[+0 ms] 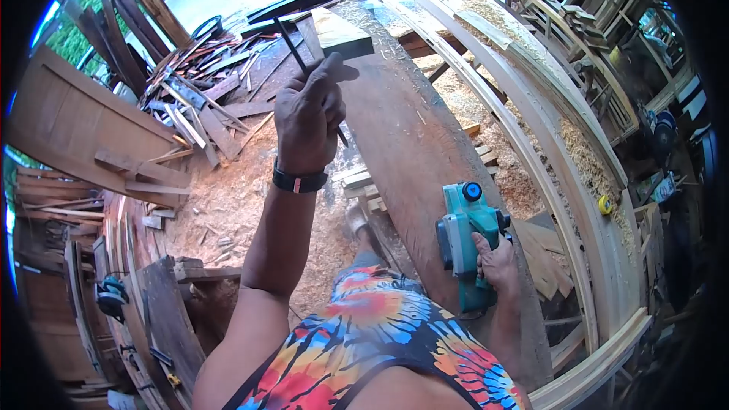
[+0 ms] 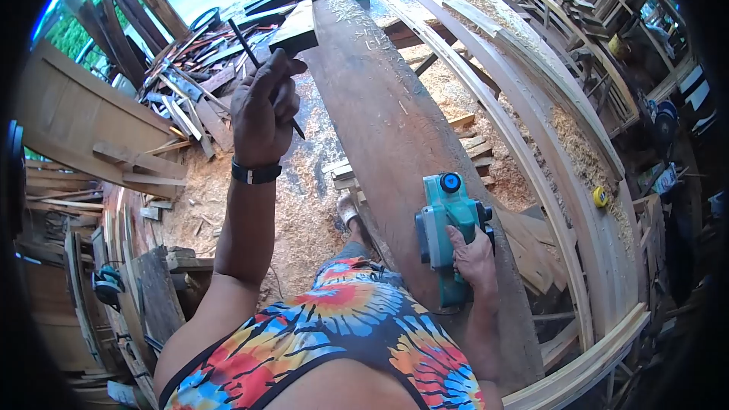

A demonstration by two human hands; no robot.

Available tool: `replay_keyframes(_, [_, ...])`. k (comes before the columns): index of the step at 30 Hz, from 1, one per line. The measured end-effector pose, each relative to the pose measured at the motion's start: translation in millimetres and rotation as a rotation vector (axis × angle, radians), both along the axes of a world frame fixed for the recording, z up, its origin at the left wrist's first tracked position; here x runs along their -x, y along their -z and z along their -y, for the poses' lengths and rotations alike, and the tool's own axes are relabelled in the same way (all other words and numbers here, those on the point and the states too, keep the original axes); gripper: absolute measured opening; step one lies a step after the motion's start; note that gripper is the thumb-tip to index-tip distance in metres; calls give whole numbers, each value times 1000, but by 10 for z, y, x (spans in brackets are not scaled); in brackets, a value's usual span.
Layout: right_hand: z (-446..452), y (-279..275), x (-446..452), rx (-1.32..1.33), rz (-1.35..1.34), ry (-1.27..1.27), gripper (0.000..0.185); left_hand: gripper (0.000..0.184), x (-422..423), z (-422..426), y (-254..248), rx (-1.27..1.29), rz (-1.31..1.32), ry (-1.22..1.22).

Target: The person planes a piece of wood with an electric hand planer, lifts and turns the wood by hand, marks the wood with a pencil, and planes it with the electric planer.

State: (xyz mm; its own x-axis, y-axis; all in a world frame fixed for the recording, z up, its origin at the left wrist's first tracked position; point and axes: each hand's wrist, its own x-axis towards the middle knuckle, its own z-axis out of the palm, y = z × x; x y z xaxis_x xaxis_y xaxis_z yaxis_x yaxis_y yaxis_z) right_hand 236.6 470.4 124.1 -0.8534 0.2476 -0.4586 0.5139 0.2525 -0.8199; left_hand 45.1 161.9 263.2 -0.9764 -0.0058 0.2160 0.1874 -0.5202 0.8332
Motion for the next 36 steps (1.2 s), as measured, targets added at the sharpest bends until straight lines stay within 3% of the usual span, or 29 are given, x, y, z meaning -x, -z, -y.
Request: replay_keyframes(36, [-80,22,-3,-16,-32,-42,53,26,20,-118,-140,-1,-28,-63])
